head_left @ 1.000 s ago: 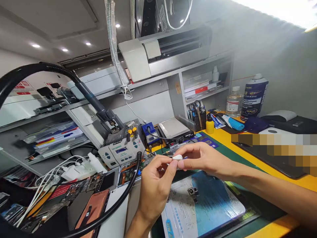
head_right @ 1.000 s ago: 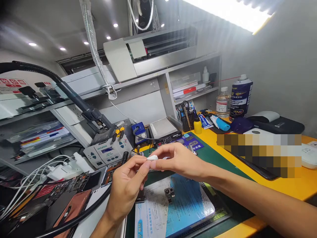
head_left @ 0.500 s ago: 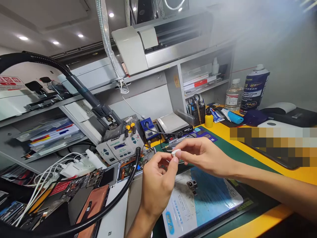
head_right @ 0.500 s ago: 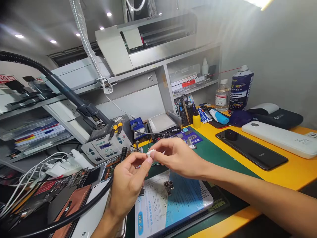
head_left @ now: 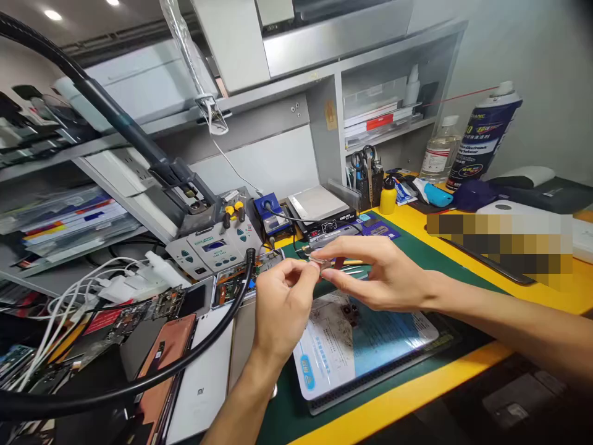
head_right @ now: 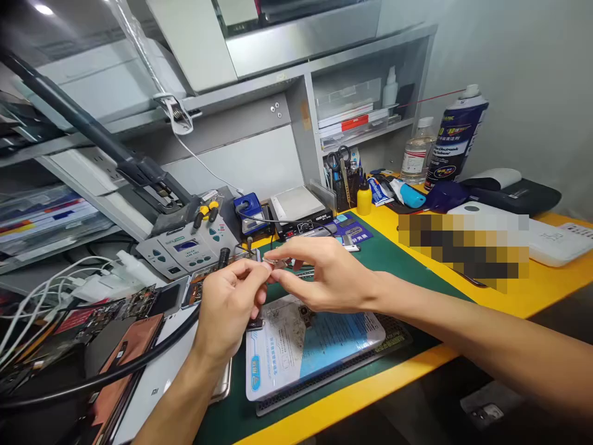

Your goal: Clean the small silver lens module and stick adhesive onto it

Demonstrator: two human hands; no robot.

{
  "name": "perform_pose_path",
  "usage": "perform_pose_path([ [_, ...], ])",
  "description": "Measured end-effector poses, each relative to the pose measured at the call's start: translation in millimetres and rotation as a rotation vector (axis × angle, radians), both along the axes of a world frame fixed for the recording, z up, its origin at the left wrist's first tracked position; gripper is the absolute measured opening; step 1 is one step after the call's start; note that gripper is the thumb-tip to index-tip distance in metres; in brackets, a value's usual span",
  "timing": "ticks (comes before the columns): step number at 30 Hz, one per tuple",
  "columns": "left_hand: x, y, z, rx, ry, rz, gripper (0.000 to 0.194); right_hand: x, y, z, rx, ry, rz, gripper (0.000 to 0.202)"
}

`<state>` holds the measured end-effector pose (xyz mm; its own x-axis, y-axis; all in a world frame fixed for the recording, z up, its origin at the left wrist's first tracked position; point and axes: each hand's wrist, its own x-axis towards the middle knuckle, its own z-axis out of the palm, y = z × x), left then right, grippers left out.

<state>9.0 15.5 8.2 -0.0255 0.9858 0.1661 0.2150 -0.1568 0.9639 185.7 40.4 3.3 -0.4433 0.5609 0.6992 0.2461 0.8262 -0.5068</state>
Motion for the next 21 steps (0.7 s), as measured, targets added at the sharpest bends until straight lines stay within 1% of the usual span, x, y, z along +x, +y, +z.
perform_pose_path([
  [2, -1, 1, -2.0, -0.022, -0.032, -0.007, 0.026, 0, 2, -2.5, 0.118, -0.032, 0.019, 0.029],
  [4, -2, 1, -3.3, -0.030, -0.035, -0.028, 0.026, 0, 4, -4.3, 0.196, -0.039, 0.004, 0.029],
  [6, -3, 1, -3.7, -0.021, -0.026, -0.059, 0.025, 0, 5, -4.5, 0.189, -0.011, -0.027, 0.023],
  [8, -4, 0, -3.1, 0.003, -0.023, -0.092, 0.026, -1, 5, -2.7, 0.063, 0.038, -0.026, 0.019],
  [10, -6, 0, -1.6, 0.056, 0.014, -0.103, 0.027, 0, 6, 0.9, -0.147, 0.111, -0.005, 0.019],
  [12, -7, -2, 0.1, 0.167, 0.169, -0.126, 0.021, 2, 11, 5.5, -0.356, 0.196, 0.000, 0.021],
  [14, -7, -5, 1.1, 0.309, 0.434, -0.192, 0.015, 7, 18, 9.9, -0.509, 0.250, -0.003, 0.024],
  [16, -6, -7, 0.5, 0.408, 0.697, -0.281, 0.016, 13, 26, 13.4, -0.610, 0.253, 0.010, 0.027],
  [17, -5, -9, -0.4, 0.428, 0.791, -0.317, 0.018, 15, 30, 14.7, -0.651, 0.251, 0.016, 0.029],
  [19, -3, -11, -2.9, 0.425, 0.900, -0.369, 0.017, 19, 35, 16.5, -0.715, 0.253, 0.019, 0.033],
  [21, -2, -13, -5.6, 0.400, 0.957, -0.394, 0.014, 20, 37, 17.6, -0.754, 0.266, 0.012, 0.035],
])
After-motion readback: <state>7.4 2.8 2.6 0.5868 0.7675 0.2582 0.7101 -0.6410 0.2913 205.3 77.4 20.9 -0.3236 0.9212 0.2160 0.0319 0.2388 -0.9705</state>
